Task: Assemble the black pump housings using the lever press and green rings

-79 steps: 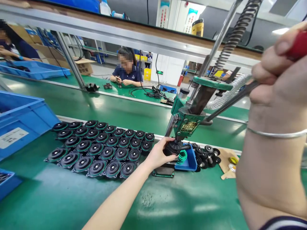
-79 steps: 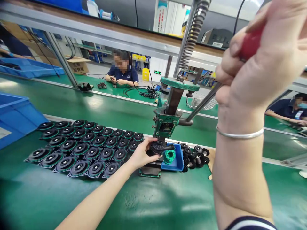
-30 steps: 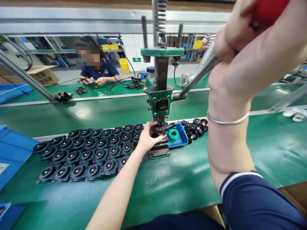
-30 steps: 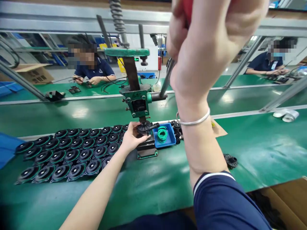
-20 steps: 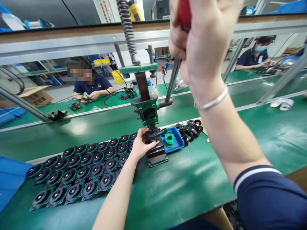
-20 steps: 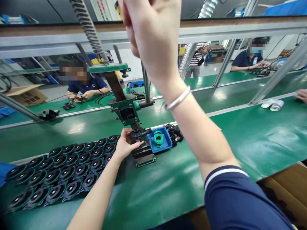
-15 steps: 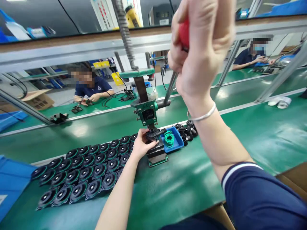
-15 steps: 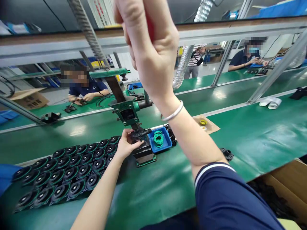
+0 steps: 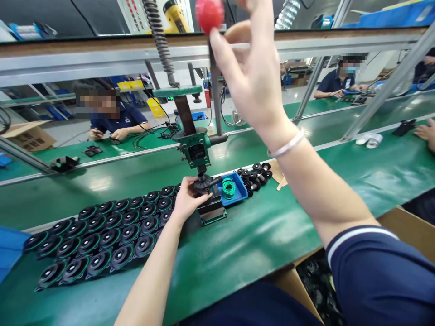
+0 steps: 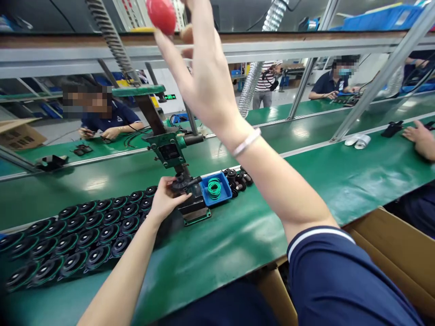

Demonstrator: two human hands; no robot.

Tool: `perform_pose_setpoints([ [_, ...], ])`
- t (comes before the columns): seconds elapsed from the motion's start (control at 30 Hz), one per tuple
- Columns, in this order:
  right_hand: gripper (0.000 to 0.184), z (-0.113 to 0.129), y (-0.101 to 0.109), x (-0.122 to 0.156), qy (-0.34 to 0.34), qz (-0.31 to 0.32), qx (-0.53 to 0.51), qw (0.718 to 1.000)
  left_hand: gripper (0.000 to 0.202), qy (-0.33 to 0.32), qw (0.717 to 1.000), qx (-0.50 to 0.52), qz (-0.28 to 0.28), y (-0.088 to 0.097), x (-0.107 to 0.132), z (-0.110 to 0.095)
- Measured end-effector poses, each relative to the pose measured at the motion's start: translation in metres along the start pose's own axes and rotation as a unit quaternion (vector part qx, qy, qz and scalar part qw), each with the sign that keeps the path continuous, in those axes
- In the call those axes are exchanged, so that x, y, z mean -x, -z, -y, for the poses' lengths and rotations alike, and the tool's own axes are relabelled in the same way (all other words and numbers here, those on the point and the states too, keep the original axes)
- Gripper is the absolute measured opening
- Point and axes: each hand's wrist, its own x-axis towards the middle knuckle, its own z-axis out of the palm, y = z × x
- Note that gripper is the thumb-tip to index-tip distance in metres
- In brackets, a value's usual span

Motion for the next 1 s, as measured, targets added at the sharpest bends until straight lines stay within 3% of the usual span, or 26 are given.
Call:
perform_pose_setpoints([
  [0.07, 0.052, 0.022, 0.026, 0.049, -0.084, 0.054, 0.017, 0.995, 0.056, -0.038, 0.998, -0.030, -0.036, -0.008, 0.030, 0.002],
  [0.13, 0.029, 0.051, 0.049, 0.114, -0.049, 0.218, -0.003, 0.975, 0.052, -0.076, 0.995, -0.047, -0.047, -0.023, 0.062, 0.009],
  [0.17, 0.030, 0.066, 0.059, 0.147, -0.039, 0.305, 0.001, 0.952, 0.050, -0.092, 0.994, -0.045, -0.028, -0.033, 0.074, 0.013],
  [0.2, 0.031, 0.078, 0.067, 0.179, -0.049, 0.345, 0.028, 0.937, 0.047, -0.107, 0.993, -0.040, -0.010, -0.045, 0.083, 0.017],
  [0.3, 0.041, 0.099, 0.089, 0.248, -0.161, 0.376, 0.128, 0.903, 0.045, -0.142, 0.989, -0.025, 0.017, -0.090, 0.087, 0.021],
  [0.37, 0.050, 0.100, 0.105, 0.268, -0.218, 0.360, 0.165, 0.892, 0.045, -0.168, 0.985, -0.005, 0.023, -0.125, 0.079, 0.014],
  [0.47, 0.059, 0.092, 0.135, 0.274, -0.242, 0.357, 0.176, 0.885, 0.042, -0.208, 0.974, 0.044, 0.074, -0.177, 0.070, 0.003],
  [0.6, 0.057, 0.082, 0.171, 0.283, -0.279, 0.386, 0.153, 0.866, 0.042, -0.175, 0.973, 0.061, 0.141, -0.225, 0.082, 0.009],
  [0.7, 0.054, 0.082, 0.178, 0.313, -0.312, 0.390, 0.155, 0.852, 0.044, -0.113, 0.967, 0.034, 0.227, -0.235, 0.097, 0.026],
  [0.83, 0.043, 0.084, 0.169, 0.360, -0.297, 0.326, 0.201, 0.875, 0.062, -0.101, 0.930, 0.006, 0.353, -0.220, 0.108, 0.038],
  [0.93, 0.039, 0.075, 0.174, 0.378, -0.302, 0.305, 0.249, 0.868, 0.068, -0.090, 0.928, -0.012, 0.361, -0.207, 0.109, 0.039],
  [1.0, 0.036, 0.058, 0.192, 0.384, -0.331, 0.287, 0.307, 0.845, 0.068, -0.071, 0.934, -0.009, 0.350, -0.203, 0.109, 0.040],
])
